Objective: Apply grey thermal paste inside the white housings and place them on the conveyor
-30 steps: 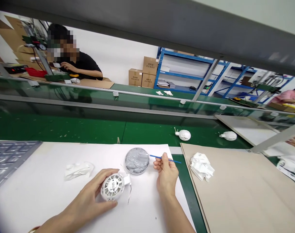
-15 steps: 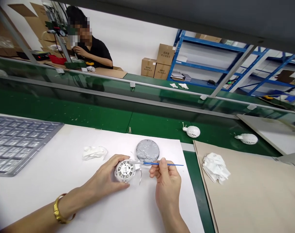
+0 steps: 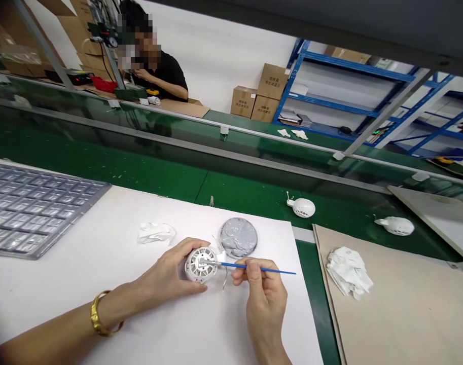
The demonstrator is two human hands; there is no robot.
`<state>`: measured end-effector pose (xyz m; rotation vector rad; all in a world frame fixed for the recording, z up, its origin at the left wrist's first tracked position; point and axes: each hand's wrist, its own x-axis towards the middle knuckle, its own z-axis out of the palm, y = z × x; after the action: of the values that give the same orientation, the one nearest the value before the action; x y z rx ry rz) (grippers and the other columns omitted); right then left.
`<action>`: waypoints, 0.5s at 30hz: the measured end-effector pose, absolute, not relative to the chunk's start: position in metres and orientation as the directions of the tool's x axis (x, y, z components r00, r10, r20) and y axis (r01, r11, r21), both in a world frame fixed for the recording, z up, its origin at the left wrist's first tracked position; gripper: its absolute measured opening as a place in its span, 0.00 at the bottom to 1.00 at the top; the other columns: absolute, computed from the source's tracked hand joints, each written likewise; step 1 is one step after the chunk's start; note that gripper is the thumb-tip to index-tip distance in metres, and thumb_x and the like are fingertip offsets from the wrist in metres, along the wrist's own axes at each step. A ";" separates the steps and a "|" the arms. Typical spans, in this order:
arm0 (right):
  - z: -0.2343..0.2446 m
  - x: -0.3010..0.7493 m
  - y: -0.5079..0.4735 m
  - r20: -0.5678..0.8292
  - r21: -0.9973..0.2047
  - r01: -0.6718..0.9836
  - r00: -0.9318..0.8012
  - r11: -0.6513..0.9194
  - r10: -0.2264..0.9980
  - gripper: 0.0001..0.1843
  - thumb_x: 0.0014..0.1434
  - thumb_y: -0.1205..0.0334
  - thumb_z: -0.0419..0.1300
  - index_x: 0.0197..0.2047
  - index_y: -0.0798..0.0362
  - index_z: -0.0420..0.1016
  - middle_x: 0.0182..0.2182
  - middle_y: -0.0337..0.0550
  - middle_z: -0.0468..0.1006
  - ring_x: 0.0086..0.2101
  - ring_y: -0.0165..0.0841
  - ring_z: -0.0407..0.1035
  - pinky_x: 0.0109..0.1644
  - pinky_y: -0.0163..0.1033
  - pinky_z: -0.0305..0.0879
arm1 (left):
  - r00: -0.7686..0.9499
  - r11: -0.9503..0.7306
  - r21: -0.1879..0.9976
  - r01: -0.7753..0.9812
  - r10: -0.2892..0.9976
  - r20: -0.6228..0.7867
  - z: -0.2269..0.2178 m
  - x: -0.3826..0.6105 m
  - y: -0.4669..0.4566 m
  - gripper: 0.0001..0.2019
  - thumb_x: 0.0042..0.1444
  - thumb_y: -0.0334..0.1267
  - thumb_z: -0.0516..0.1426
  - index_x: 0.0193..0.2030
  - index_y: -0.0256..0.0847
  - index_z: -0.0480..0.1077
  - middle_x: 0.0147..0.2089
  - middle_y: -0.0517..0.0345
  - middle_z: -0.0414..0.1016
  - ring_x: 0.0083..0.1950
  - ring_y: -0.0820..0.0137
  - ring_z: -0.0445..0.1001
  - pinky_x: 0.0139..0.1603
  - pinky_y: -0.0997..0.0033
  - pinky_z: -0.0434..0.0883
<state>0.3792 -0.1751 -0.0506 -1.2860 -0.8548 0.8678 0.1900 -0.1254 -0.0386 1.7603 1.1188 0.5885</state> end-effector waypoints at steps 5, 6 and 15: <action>-0.053 0.386 -0.175 0.120 -0.993 0.033 0.367 0.116 0.922 0.13 0.59 0.52 0.57 0.35 0.55 0.71 0.28 0.46 0.76 0.26 0.34 0.70 0.31 0.41 0.67 | 0.471 -0.156 0.893 0.422 0.880 -0.069 -0.041 0.189 -0.127 0.31 0.40 0.33 0.65 0.53 0.47 0.62 0.52 0.58 0.65 0.50 0.65 0.68 0.51 0.66 0.69; -0.052 0.387 -0.175 0.129 -0.992 0.045 0.363 0.121 0.923 0.13 0.59 0.52 0.57 0.35 0.55 0.71 0.28 0.46 0.76 0.25 0.33 0.70 0.31 0.41 0.67 | 0.473 -0.156 0.893 0.421 0.879 -0.069 -0.040 0.189 -0.127 0.31 0.40 0.33 0.65 0.53 0.47 0.62 0.52 0.58 0.66 0.50 0.65 0.68 0.51 0.66 0.69; -0.030 0.383 -0.174 0.150 -0.987 0.021 0.461 0.158 0.875 0.12 0.57 0.53 0.59 0.33 0.54 0.70 0.29 0.45 0.76 0.25 0.33 0.69 0.31 0.42 0.66 | 0.519 -0.191 0.901 0.389 0.854 -0.043 -0.038 0.184 -0.122 0.31 0.41 0.35 0.65 0.54 0.48 0.63 0.53 0.56 0.66 0.52 0.63 0.68 0.52 0.64 0.69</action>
<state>0.3831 -0.1743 -0.0304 -1.2706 -0.9117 0.7508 0.1840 -0.1223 -0.0377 1.7900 1.0386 0.6007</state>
